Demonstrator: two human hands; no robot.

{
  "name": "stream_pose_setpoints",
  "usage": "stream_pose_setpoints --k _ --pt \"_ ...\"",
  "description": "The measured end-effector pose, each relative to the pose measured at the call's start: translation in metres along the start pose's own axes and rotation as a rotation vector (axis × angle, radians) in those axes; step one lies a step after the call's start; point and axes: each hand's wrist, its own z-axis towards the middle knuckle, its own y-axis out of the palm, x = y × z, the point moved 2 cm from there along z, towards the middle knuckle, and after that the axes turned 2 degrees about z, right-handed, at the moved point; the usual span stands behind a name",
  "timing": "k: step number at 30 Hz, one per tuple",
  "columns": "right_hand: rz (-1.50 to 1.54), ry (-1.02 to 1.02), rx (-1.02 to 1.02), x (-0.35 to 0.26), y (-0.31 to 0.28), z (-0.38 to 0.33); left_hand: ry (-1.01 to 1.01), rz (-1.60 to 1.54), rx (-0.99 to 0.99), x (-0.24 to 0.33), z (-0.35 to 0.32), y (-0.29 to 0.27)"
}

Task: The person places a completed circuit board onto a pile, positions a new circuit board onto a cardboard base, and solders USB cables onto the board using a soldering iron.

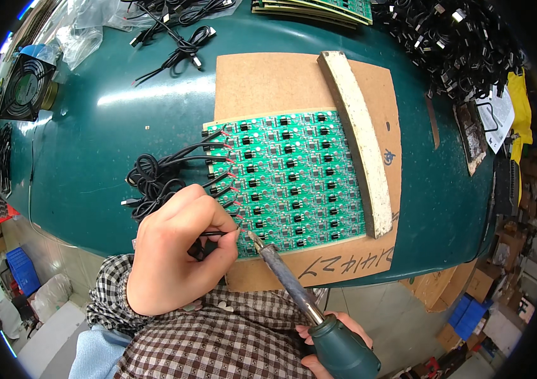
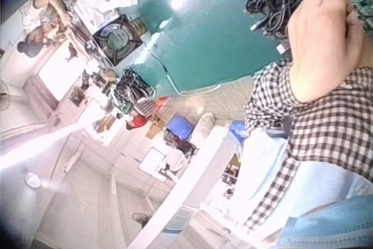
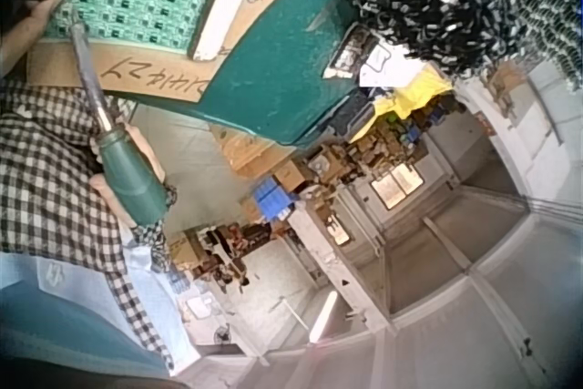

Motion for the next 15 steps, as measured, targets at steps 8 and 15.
stream_pose_setpoints --k 8,15 --pt "-0.124 0.024 0.170 0.002 0.002 0.001 0.001 0.004 -0.005 0.000 0.000 0.000" --pt "-0.104 0.022 0.157 0.009 -0.009 -0.005 -0.002 0.000 -0.012 0.000 -0.002 0.000"
